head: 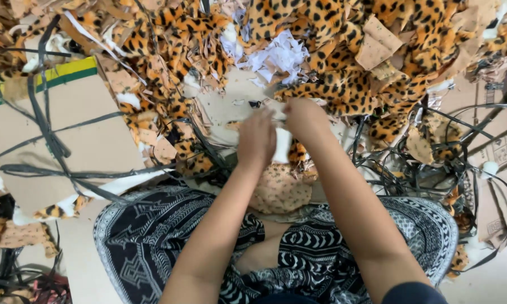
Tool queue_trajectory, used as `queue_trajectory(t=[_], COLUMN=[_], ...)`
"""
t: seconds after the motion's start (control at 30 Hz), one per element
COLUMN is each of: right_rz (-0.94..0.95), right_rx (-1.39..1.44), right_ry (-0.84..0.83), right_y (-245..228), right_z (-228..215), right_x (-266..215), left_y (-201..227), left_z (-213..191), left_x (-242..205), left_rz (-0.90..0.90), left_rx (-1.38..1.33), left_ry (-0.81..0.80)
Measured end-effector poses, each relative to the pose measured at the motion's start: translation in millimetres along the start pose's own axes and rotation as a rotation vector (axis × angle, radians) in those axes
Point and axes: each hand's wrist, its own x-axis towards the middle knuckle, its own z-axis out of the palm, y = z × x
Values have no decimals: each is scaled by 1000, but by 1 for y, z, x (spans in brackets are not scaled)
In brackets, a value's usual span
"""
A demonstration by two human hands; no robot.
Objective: Tying a string around a small box and then stuffing a leopard-print fabric shell with stuffing and scraps.
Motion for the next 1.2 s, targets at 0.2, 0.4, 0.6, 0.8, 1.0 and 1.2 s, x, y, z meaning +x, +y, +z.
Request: queue_trajectory(t=[0.2,0.4,0.6,0.8,1.0,1.2], right_rz=[-481,-399,-142,-310,-289,-204], right_rx=[-111,-12,14,-41,364,817], right_ry=[389,70,126,369,356,370], right_y=[-33,-93,-119,-57,3,1], right_z=[46,-2,37,66,47,-21], right_x=[115,120,139,123,82,-7], left_y=[-41,-31,-45,-57,-9,29], left_z=[7,-22,-25,-23,-44,-70], left_x=[36,43,46,38,40,49], left_rz=[-300,-329,-551,-346,-135,-106], left_rx=[218,-45,-496,-302,-404,-759], left_ry=[-9,92,682,385,113,323])
